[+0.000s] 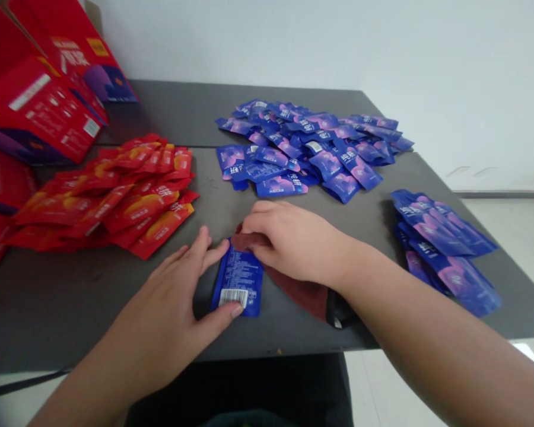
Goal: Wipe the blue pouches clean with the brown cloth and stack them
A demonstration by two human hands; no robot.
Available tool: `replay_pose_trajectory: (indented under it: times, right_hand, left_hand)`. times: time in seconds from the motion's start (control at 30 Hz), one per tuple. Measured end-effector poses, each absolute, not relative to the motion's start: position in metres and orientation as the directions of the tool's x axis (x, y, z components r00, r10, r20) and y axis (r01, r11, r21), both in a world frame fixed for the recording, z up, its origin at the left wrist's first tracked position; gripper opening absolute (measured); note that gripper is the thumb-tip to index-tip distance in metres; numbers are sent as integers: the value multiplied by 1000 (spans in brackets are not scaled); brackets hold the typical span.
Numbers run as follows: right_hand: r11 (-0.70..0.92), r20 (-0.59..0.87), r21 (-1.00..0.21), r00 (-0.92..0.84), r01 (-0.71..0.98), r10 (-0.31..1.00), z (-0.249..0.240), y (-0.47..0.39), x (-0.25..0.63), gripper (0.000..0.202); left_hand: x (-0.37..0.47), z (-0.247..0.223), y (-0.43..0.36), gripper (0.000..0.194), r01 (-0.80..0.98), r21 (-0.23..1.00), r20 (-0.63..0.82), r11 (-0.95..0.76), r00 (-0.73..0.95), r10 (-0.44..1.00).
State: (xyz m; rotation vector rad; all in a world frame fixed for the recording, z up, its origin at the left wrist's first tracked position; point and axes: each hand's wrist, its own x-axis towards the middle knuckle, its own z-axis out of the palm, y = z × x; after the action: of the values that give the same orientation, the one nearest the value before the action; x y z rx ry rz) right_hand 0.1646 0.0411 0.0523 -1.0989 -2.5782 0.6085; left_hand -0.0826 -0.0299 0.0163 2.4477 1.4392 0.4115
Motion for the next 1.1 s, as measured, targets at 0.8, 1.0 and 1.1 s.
replay_pose_trajectory:
  times: [0.8,1.0,1.1]
  right_hand:
    - [120,65,-958,-208,262,976,106,-58,164,41]
    - [135,108,-975,155,-175,982,64,-93,168,34]
    - [165,174,-985,450,60,876,64,-80,235,32]
  left_hand:
    - [-71,6,-101,19,442,878,283,-182,-174,943]
    - [-4,32,-75,32,351,805,366,-479,342,865]
    - [9,33,-58,58,495,527,442,-691,535,720]
